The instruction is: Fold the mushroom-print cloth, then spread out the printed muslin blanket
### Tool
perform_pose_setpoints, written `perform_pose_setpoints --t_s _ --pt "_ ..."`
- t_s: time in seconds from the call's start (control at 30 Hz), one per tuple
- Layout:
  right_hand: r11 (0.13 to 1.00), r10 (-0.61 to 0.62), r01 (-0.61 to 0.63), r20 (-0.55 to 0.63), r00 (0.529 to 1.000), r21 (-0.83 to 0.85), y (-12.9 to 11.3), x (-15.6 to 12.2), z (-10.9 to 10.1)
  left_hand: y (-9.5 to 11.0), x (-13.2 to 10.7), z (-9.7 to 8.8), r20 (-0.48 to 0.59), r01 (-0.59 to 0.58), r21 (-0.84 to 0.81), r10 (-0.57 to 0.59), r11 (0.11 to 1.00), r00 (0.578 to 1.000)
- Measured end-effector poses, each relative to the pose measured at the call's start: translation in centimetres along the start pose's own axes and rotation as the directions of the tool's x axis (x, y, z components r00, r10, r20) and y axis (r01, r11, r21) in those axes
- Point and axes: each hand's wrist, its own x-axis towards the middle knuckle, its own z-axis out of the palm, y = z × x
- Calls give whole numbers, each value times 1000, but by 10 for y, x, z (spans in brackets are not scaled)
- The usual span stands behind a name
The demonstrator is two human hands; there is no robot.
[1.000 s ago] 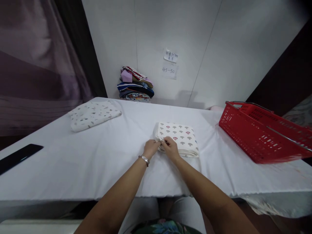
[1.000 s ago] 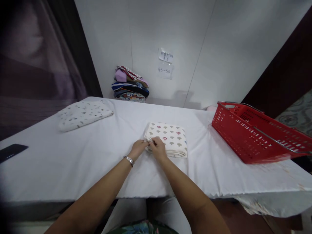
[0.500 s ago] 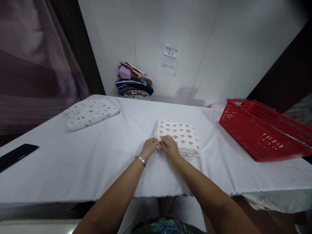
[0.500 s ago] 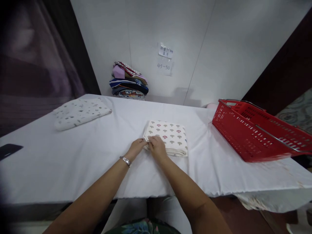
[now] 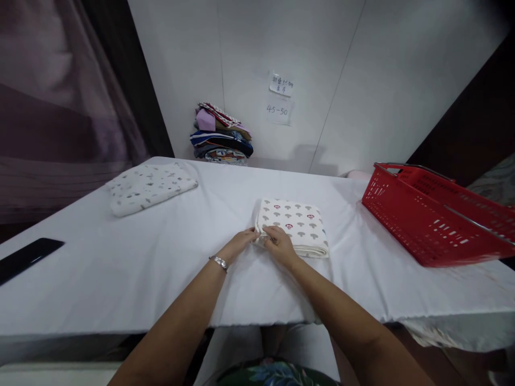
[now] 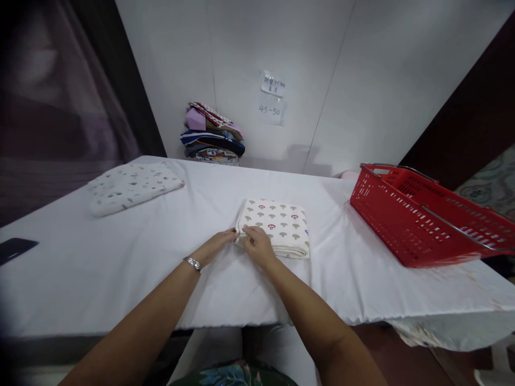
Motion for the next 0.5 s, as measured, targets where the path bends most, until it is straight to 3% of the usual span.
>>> perform_pose_setpoints --t_s 0.23,0.4,0.5 --pt "994 11 -12 12 1000 105 -10 10 -6 -16 7 6 -172 -14 50 23 999 985" --pt "985 94 -81 -82 992 153 -11 12 -1 -19 10 7 -164 -28 166 56 986 985" --pt "992 46 -34 -95 994 123 -8 11 4 -20 11 8 -179 -39 280 92 959 979"
